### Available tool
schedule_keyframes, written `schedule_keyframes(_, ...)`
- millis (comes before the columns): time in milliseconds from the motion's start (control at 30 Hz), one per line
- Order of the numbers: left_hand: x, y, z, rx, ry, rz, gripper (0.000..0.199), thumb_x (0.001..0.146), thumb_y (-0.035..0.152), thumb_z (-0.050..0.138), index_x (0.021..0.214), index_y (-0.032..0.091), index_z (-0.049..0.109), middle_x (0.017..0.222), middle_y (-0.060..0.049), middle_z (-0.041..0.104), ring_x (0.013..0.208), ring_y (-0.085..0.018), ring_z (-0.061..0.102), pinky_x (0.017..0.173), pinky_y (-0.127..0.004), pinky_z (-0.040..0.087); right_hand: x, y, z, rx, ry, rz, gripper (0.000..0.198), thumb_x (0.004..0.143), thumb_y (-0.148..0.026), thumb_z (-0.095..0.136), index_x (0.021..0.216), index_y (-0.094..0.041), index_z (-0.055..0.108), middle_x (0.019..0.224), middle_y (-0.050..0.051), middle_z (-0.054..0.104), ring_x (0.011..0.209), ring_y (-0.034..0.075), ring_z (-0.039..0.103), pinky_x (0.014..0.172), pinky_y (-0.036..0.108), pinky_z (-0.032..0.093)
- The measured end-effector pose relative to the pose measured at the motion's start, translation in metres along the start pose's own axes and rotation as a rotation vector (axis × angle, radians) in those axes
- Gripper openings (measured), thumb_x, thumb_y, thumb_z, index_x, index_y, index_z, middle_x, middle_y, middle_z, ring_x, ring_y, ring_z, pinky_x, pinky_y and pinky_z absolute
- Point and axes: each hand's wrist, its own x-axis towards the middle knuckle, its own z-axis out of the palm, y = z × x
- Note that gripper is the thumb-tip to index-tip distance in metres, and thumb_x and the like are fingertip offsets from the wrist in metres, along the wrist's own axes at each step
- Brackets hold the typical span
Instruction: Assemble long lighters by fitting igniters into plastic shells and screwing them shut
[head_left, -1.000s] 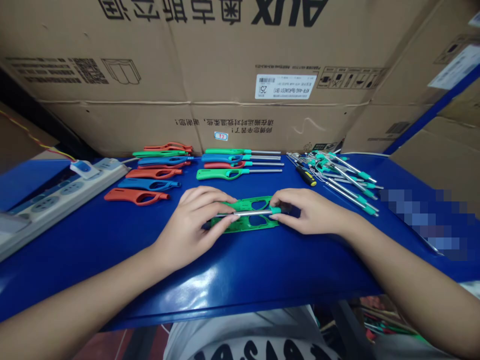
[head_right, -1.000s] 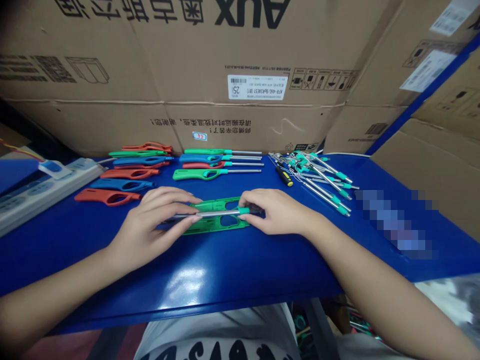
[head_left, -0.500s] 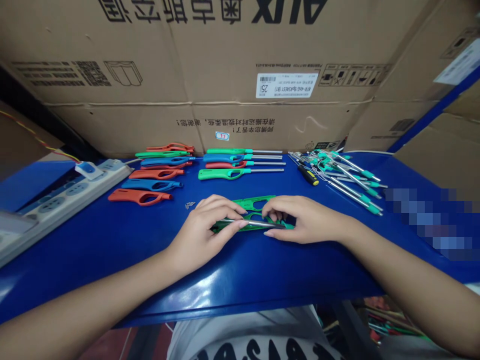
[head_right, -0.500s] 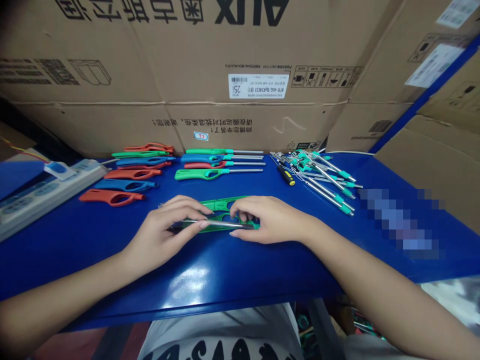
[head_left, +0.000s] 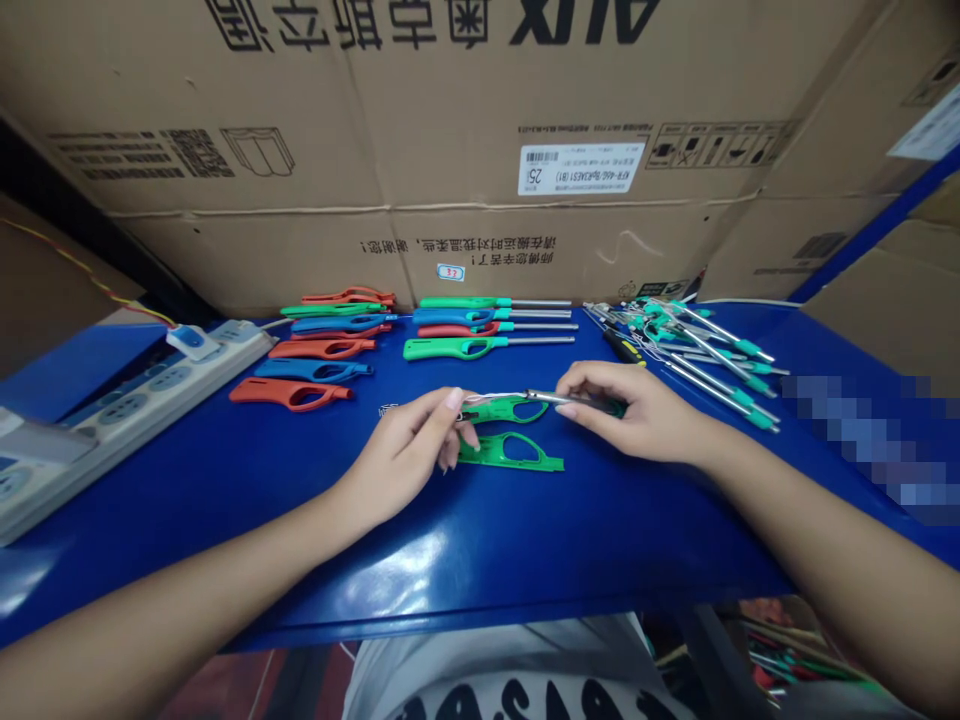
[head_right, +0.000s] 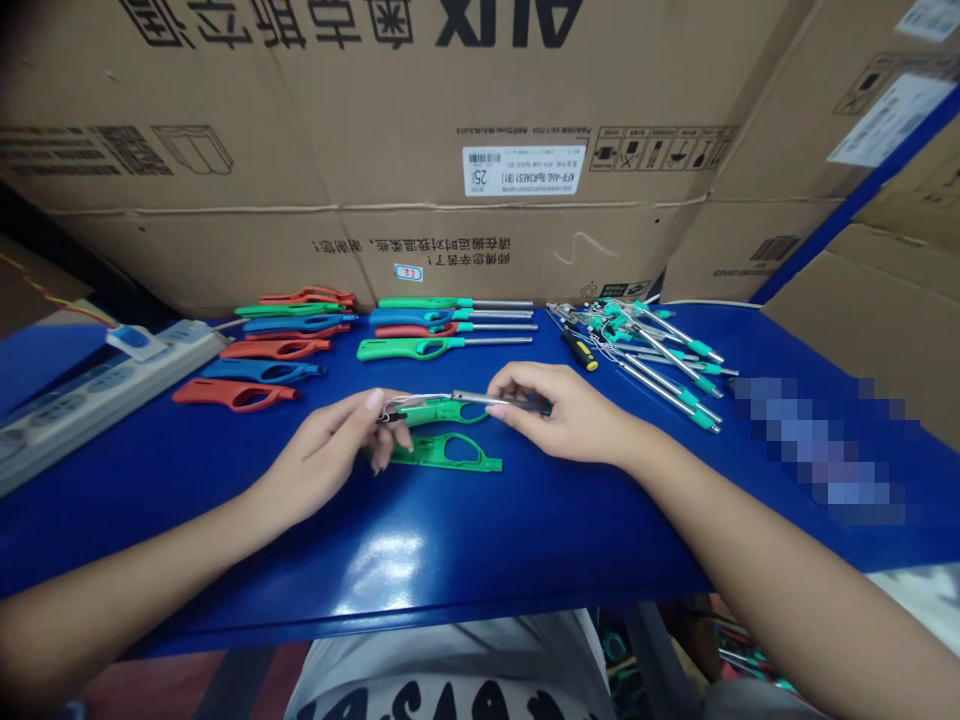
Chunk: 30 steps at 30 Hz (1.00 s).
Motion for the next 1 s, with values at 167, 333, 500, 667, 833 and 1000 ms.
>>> schedule_keyframes(167,0.007,-0.001,-0.005,-0.113,0.0,-0.083,0.039,0.093,0.053,0.062,0.104,0.016,0.073,0.069,0.0,0.064,0.051,-0.01,0.052,0.047,-0.022,0.044,0.001,0.004,-0.006,0.062,-0.069,0.073,0.023,0.096,-0.042,0.062,0.101,-0.019,0.063,0.078,0.0,0.061,0.068,0.013,0.056,0.063,0.026,0.047)
schedule_keyframes(333,0.009,-0.001,-0.011,-0.133,0.022,-0.084,0.035,0.089,0.045,0.071,0.11,0.017,0.076,0.086,-0.005,0.075,0.064,-0.013,0.063,0.062,-0.025,0.056,0.001,0.004,-0.009,0.014,-0.138,0.061,0.023,0.095,-0.042,0.062,0.097,-0.019,0.064,0.075,0.0,0.06,0.064,0.012,0.053,0.059,0.024,0.043)
schedule_keyframes(500,0.007,-0.002,-0.009,-0.087,0.047,-0.038,0.035,0.084,0.042,0.078,0.11,0.02,0.077,0.094,-0.006,0.08,0.076,-0.018,0.072,0.07,-0.029,0.061,0.001,0.001,-0.014,-0.057,-0.252,0.077,0.024,0.095,-0.043,0.061,0.093,-0.019,0.065,0.075,0.0,0.059,0.066,0.013,0.051,0.06,0.025,0.041)
schedule_keyframes(667,0.005,-0.004,-0.006,-0.06,0.072,0.02,0.028,0.084,0.037,0.078,0.107,0.02,0.079,0.094,-0.005,0.079,0.078,-0.016,0.071,0.072,-0.026,0.058,0.001,-0.004,-0.017,-0.117,-0.262,0.092,0.023,0.095,-0.041,0.06,0.093,-0.019,0.064,0.076,0.001,0.06,0.065,0.014,0.051,0.06,0.025,0.041)
schedule_keyframes(833,0.004,-0.004,-0.004,-0.034,0.062,0.021,0.025,0.083,0.035,0.079,0.103,0.02,0.08,0.089,-0.005,0.077,0.074,-0.015,0.068,0.069,-0.026,0.056,0.002,-0.002,-0.017,-0.199,-0.222,0.075,0.021,0.096,-0.039,0.058,0.094,-0.019,0.064,0.078,0.001,0.061,0.067,0.014,0.053,0.062,0.026,0.04)
schedule_keyframes(1000,0.004,-0.005,-0.004,-0.01,0.042,0.002,0.029,0.081,0.036,0.08,0.104,0.018,0.078,0.09,-0.005,0.075,0.074,-0.015,0.066,0.067,-0.026,0.053,0.001,0.0,-0.015,-0.202,-0.172,0.05,0.021,0.096,-0.039,0.058,0.096,-0.019,0.063,0.08,0.002,0.062,0.068,0.014,0.053,0.064,0.027,0.041)
